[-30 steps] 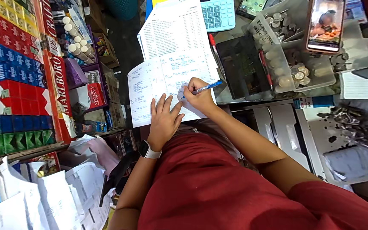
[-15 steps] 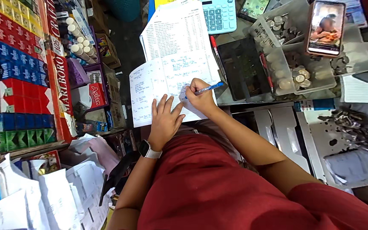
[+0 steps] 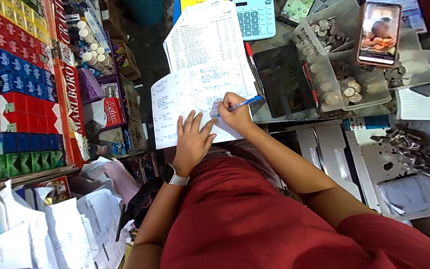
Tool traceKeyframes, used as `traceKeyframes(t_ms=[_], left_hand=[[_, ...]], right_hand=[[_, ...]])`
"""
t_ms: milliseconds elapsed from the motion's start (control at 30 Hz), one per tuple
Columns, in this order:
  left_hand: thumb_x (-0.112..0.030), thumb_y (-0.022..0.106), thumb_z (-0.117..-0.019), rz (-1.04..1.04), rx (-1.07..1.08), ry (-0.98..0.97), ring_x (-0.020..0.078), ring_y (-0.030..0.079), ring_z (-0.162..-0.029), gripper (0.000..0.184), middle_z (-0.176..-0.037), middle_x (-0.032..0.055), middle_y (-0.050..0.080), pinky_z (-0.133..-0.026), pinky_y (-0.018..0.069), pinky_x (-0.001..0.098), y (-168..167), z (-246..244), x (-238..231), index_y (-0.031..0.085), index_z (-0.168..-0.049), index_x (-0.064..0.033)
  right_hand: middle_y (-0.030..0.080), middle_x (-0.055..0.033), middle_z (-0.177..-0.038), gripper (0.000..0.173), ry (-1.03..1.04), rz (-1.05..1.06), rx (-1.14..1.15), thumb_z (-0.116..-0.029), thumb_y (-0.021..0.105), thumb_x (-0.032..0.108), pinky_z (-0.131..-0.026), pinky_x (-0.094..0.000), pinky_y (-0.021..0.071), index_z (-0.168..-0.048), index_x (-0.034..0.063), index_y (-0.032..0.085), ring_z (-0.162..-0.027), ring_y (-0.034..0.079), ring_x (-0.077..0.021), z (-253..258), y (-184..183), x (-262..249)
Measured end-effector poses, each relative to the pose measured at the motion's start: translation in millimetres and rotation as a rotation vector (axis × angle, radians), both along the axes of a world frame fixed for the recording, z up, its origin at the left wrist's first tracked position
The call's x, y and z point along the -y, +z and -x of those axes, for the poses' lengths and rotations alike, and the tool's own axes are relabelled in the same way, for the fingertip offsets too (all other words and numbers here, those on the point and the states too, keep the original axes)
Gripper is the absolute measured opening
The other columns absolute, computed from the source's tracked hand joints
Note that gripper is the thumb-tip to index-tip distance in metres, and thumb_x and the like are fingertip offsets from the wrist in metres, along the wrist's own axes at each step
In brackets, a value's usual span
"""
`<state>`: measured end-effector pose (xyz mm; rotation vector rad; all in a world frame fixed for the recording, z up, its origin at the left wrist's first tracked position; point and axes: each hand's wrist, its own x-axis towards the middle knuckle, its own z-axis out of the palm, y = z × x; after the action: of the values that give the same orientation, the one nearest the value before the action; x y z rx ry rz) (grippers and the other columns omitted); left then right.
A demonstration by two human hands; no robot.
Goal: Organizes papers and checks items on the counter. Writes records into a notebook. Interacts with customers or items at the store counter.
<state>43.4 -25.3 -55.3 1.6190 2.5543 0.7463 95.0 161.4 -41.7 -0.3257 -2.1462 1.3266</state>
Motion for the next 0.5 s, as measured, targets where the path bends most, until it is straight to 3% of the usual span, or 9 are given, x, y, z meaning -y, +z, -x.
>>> traceKeyframes(t_ms=[133,333,500], left_hand=[[-0.041,0.048,-0.1056,-0.008,0.005,0.0,0.0423,0.037,-0.147,0.041,-0.146,0.019,0.055,-0.117,0.0179,0.0707,1.1,1.7,-0.6,0.067,-0.134,-0.0189],[-0.041,0.049,-0.105,-0.017,-0.004,0.014,0.043,0.037,-0.147,0.04,-0.147,0.0191,0.054,-0.117,0.0187,0.072,-2.3,0.3,-1.4,0.068,-0.133,-0.02],[-0.041,0.049,-0.105,-0.003,-0.013,0.031,0.0425,0.042,-0.144,0.039,-0.144,0.0174,0.057,-0.115,0.0227,0.0719,1.7,-1.4,-2.3,0.069,-0.133,-0.0214]], right_hand=[[0.043,0.0009,-0.065,0.028,0.002,0.03,-0.021,-0.0905,0.059,0.001,-0.052,-0.0137,0.0328,-0.068,0.0065,0.044,-0.056,0.041,-0.0009,3.1,-1.8,-1.2],[0.043,-0.0004,-0.066,0.027,0.004,-0.003,0.011,-0.0892,0.057,0.0,-0.052,-0.0136,0.0297,-0.067,0.0071,0.042,-0.057,0.038,-0.0016,0.0,1.5,-0.3],[0.044,0.0023,-0.062,0.03,-0.016,0.113,0.038,-0.0891,0.061,0.001,-0.047,-0.014,0.0359,-0.068,0.01,0.041,-0.05,0.041,-0.001,-0.9,-1.1,-1.7]])
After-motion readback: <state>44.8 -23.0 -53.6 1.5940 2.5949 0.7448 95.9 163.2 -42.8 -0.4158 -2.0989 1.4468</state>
